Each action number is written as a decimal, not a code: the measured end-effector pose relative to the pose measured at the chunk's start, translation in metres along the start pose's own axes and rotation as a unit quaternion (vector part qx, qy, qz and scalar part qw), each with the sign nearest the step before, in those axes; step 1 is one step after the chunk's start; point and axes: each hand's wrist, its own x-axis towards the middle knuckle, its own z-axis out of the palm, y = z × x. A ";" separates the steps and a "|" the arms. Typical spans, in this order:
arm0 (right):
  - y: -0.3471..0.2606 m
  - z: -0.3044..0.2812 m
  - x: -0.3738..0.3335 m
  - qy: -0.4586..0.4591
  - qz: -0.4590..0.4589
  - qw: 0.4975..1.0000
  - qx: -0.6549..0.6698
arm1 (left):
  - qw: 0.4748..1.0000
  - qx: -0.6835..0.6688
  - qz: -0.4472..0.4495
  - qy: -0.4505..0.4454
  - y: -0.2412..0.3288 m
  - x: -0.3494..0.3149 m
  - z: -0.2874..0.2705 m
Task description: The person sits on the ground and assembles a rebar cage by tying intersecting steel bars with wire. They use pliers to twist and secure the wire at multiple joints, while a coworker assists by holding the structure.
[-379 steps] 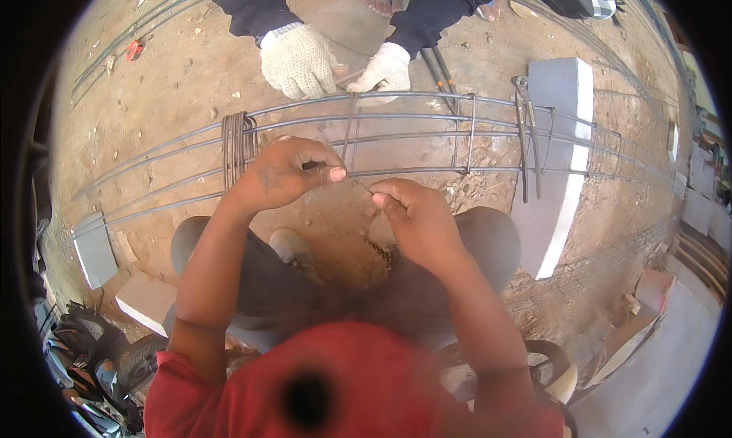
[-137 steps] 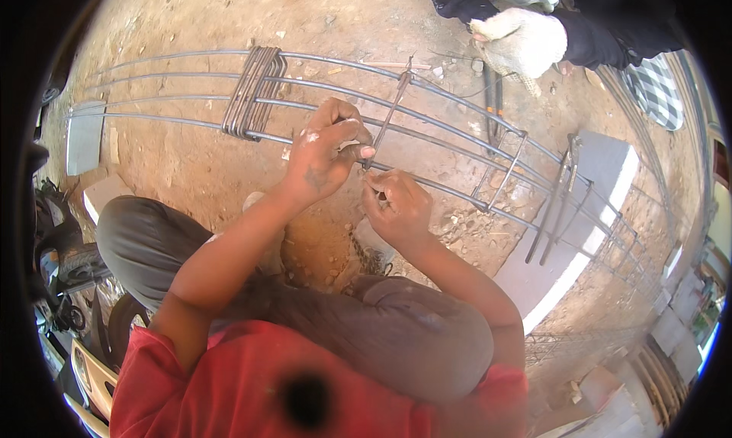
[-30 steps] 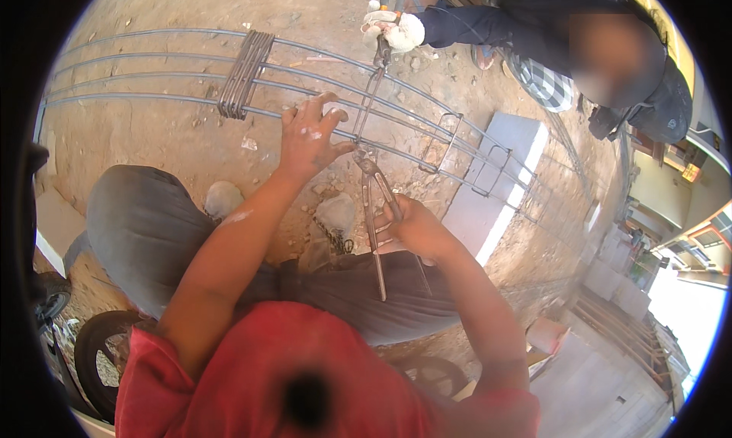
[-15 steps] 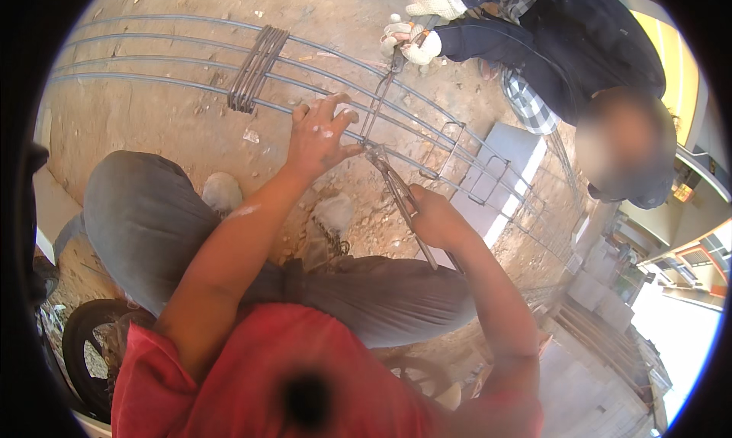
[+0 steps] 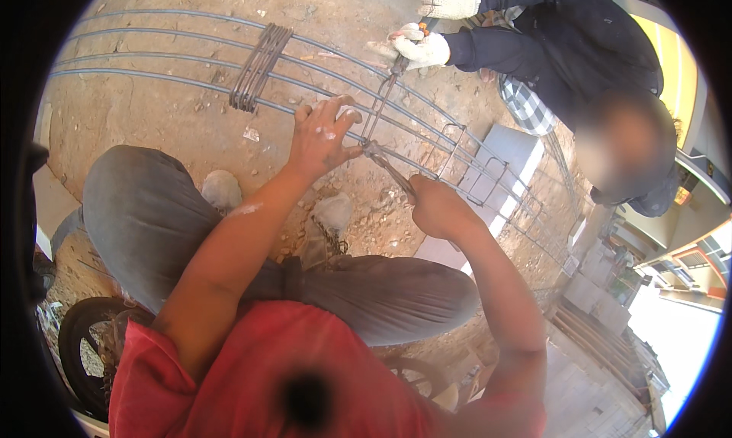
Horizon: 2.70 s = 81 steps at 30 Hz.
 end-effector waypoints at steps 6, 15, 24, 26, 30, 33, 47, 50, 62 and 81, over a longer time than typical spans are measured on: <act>-0.007 -0.017 0.008 -0.035 -0.009 0.999 -0.032 | 0.999 -0.007 -0.024 -0.030 0.001 -0.006 -0.001; -0.017 -0.028 0.012 -0.048 -0.009 0.995 -0.092 | 1.000 -0.006 -0.002 -0.005 0.000 -0.005 -0.001; 0.009 0.036 0.022 0.010 -0.002 1.000 -0.011 | 1.000 0.003 -0.005 -0.019 -0.001 -0.008 0.001; 0.014 0.049 0.023 0.014 0.013 1.000 0.022 | 1.000 0.020 0.010 -0.006 -0.002 -0.009 0.002; 0.022 0.056 0.024 0.030 -0.004 0.999 0.036 | 0.998 0.050 0.032 0.006 -0.005 -0.008 0.002; 0.022 0.062 0.024 0.045 -0.005 0.998 0.048 | 0.998 0.057 0.038 0.015 -0.005 -0.008 0.001; 0.017 0.121 0.046 0.174 0.040 0.975 0.130 | 0.998 0.040 0.034 0.015 -0.004 -0.007 0.004; 0.024 0.118 0.046 0.035 0.053 0.963 0.262 | 0.998 0.035 0.046 0.010 0.002 -0.013 0.004; 0.028 0.017 0.022 -0.241 0.086 0.862 0.439 | 0.962 -0.097 0.250 -0.049 0.060 -0.060 0.021; 0.033 -0.001 0.036 -0.216 -0.013 0.931 0.292 | 0.970 -0.106 0.197 -0.094 0.068 -0.057 0.029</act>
